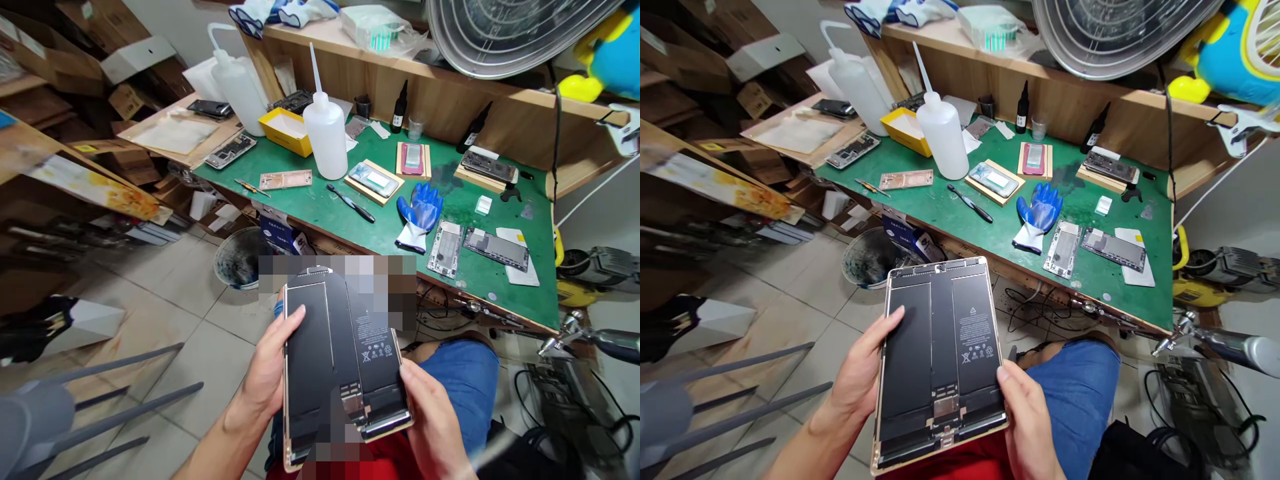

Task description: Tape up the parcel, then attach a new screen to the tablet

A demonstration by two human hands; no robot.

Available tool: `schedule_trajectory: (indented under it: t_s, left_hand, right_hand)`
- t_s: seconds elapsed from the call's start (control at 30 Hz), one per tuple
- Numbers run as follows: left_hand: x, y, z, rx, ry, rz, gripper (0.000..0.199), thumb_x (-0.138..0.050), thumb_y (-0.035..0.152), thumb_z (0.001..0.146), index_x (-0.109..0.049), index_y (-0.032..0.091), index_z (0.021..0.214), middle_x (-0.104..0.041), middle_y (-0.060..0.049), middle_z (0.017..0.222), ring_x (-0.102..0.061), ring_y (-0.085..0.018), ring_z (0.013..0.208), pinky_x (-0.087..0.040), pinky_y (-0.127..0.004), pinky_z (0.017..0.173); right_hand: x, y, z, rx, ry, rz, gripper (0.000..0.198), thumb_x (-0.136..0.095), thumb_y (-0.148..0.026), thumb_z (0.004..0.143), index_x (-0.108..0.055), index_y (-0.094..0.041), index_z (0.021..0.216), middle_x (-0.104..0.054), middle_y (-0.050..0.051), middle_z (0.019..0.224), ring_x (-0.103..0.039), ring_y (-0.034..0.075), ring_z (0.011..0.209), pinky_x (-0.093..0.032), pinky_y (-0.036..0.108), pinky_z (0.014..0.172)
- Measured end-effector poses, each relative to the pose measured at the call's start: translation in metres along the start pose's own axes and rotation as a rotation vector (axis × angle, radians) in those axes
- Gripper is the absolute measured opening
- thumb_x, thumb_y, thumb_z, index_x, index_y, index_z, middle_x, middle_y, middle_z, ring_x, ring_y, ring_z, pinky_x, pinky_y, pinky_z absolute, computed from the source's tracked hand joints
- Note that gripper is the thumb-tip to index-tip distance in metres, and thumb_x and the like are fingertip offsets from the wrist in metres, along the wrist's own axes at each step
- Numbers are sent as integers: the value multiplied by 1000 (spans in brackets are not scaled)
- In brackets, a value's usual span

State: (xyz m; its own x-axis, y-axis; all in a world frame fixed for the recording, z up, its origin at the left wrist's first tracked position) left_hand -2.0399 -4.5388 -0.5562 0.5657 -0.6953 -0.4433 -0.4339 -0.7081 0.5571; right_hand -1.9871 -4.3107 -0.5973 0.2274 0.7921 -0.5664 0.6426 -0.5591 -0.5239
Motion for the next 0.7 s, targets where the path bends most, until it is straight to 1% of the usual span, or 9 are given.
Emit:
schedule_trajectory:
  t_s: [0.03, 0.1, 0.17, 0.2, 0.3, 0.4, 0.47, 0.6, 0.7]
  left_hand:
    - [-3, 1, 2, 1, -8, -33, 44, -71, 29, 97, -70, 21, 141, -85, -9, 114, -83, -32, 104, -68, -42, 97]
    - [-11, 4, 5, -33, -40, -90, 42, -58, 36, 105, -69, 22, 143, -84, -8, 118, -81, -31, 110, -66, -43, 101]
    - [-20, 7, 8, -92, -75, -120, 44, -50, 40, 109, -67, 23, 146, -84, -7, 121, -80, -30, 114, -64, -44, 103]
    - [-23, 7, 9, -114, -84, -125, 45, -49, 41, 110, -67, 23, 146, -83, -7, 122, -79, -30, 115, -63, -44, 104]
    - [-28, 7, 14, -152, -82, -120, 43, -48, 35, 110, -65, 24, 148, -83, -5, 123, -80, -29, 114, -63, -42, 104]
    - [-26, 5, 18, -183, -71, -81, 43, -49, 24, 109, -63, 25, 149, -83, -3, 122, -80, -26, 112, -64, -38, 102]
    - [-23, 3, 21, -193, -61, -52, 43, -48, 21, 108, -63, 24, 148, -83, -3, 122, -79, -25, 113, -64, -36, 100]
    - [-20, 3, 25, -202, -23, -20, 43, -44, 18, 109, -63, 23, 147, -81, -3, 126, -79, -23, 113, -65, -34, 97]
    - [-20, 3, 26, -188, -9, -29, 43, -50, 21, 107, -62, 25, 148, -82, -4, 123, -80, -25, 111, -66, -35, 95]
  right_hand:
    - [0, -2, 1, -13, 6, 56, 40, -80, -51, 91, -84, -21, 116, -81, 9, 113, -76, 28, 102, -62, 38, 93]
    - [0, -5, 2, -57, -47, 144, 41, -74, -53, 93, -84, -20, 115, -81, 11, 114, -74, 30, 105, -62, 41, 94]
    - [-2, -8, 3, -96, -111, 180, 39, -70, -49, 97, -84, -19, 118, -81, 12, 114, -74, 30, 105, -61, 43, 96]
    - [-2, -9, 4, -97, -122, 185, 37, -69, -47, 98, -84, -19, 118, -81, 12, 113, -74, 30, 105, -61, 44, 97]
    - [-3, -11, 6, -81, -111, 191, 34, -69, -44, 98, -84, -19, 116, -81, 11, 110, -74, 29, 104, -60, 43, 98]
    - [-3, -11, 8, -79, -97, 192, 34, -69, -43, 98, -84, -18, 116, -82, 10, 108, -73, 28, 105, -59, 41, 100]
    - [-2, -11, 9, -81, -87, 187, 34, -68, -42, 99, -84, -18, 117, -82, 9, 108, -73, 27, 106, -59, 40, 100]
    - [-2, -10, 10, -79, -65, 178, 36, -69, -44, 98, -83, -19, 119, -82, 9, 111, -72, 28, 109, -58, 40, 101]
    - [-2, -10, 10, -72, -53, 161, 36, -71, -45, 96, -84, -21, 119, -82, 8, 112, -72, 27, 110, -58, 39, 101]
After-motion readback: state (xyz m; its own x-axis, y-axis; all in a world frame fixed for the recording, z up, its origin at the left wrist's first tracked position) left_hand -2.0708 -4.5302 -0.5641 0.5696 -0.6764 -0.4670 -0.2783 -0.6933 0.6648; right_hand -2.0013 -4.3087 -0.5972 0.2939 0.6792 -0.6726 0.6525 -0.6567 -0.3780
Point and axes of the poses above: each hand's wrist, its own z-axis towards the middle knuckle, its own x-axis out of the back of the hand, y = z × x, the point moved 2 cm from there along z, towards the middle knuckle
